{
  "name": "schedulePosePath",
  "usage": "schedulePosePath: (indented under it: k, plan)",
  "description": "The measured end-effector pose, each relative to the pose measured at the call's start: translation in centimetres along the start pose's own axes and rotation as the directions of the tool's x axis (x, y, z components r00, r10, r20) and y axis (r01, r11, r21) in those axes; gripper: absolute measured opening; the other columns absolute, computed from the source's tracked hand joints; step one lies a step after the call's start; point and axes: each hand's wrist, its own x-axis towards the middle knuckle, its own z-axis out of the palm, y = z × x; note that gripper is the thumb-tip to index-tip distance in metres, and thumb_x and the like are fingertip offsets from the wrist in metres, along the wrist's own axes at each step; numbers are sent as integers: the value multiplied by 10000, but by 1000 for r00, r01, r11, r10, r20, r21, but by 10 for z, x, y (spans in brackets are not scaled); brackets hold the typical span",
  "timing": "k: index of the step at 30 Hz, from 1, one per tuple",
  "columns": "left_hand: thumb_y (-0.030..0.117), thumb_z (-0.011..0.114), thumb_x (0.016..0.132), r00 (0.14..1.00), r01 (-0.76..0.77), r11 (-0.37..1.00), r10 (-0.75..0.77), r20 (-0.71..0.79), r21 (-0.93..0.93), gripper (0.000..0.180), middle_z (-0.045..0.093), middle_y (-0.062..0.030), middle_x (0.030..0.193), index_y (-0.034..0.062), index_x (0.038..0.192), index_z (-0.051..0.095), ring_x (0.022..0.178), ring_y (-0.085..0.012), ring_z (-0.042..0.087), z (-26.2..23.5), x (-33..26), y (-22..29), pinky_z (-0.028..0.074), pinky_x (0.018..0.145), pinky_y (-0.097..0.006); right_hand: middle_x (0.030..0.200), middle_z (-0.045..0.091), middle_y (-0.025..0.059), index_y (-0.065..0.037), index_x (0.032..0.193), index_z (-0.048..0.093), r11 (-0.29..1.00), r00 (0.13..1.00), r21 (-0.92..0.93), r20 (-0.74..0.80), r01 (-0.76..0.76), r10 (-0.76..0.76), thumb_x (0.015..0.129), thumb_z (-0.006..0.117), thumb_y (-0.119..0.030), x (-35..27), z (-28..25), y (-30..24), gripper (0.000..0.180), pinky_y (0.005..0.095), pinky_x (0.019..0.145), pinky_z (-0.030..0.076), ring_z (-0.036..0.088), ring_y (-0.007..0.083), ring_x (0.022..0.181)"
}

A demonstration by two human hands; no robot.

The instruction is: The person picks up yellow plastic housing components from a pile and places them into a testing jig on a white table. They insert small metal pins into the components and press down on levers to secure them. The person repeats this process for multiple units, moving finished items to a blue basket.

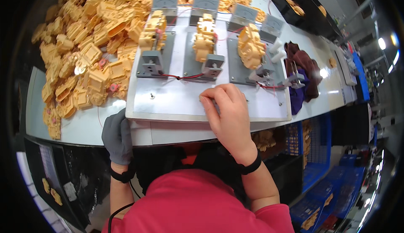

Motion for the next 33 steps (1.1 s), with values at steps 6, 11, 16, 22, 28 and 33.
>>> schedulePosePath:
  k: [6, 11, 16, 22, 28, 33]
  plan:
    - [206, 669, 891, 999, -39, 999, 38, 27, 25, 292, 668, -93, 893, 91, 1159, 698, 796, -281, 616, -3, 2, 0, 490, 707, -382, 913, 593, 83, -49, 934, 670, 997, 1000, -69, -15, 18, -19, 866, 705, -69, -3, 1, -3, 79, 375, 778, 447, 572, 271, 849]
    - [233, 705, 866, 996, -49, 999, 48, 81, 11, 362, 667, -80, 883, 92, 1198, 677, 791, -273, 618, -6, 2, -2, 492, 706, -375, 923, 587, 90, -44, 941, 666, 994, 999, -98, -14, 38, -39, 865, 714, -64, -3, 1, -4, 92, 370, 775, 454, 569, 266, 843]
    - [268, 754, 829, 991, -37, 999, 38, 127, -4, 431, 664, -66, 868, 98, 1216, 667, 771, -268, 616, -10, 3, -2, 493, 695, -376, 921, 586, 96, -35, 947, 667, 994, 997, -80, 8, 75, -74, 852, 723, -51, 0, 1, -2, 111, 367, 755, 471, 575, 268, 839]
    - [203, 789, 760, 988, -69, 996, 75, 135, -52, 464, 679, -62, 841, 63, 1187, 674, 766, -255, 626, -12, 2, -4, 498, 705, -365, 928, 588, 101, -25, 962, 670, 993, 996, -87, 41, 80, -77, 842, 732, -40, -1, -6, -1, 136, 357, 746, 491, 585, 268, 846]
    - [194, 799, 741, 978, -127, 991, 131, 164, -36, 419, 680, -37, 820, 75, 1127, 692, 739, -233, 623, -14, 0, -5, 486, 679, -357, 957, 587, 99, -29, 997, 674, 997, 997, -71, 77, 31, -25, 838, 742, -48, -6, -12, 1, 174, 353, 760, 494, 588, 269, 870]
    - [256, 797, 765, 983, -159, 986, 163, 85, -53, 366, 638, -32, 770, 120, 1095, 717, 703, -219, 602, -11, -1, -6, 459, 621, -351, 994, 597, 96, -56, 1061, 676, 979, 992, -171, 70, 112, -101, 824, 769, -89, -2, -13, -13, 257, 373, 832, 463, 571, 283, 950]
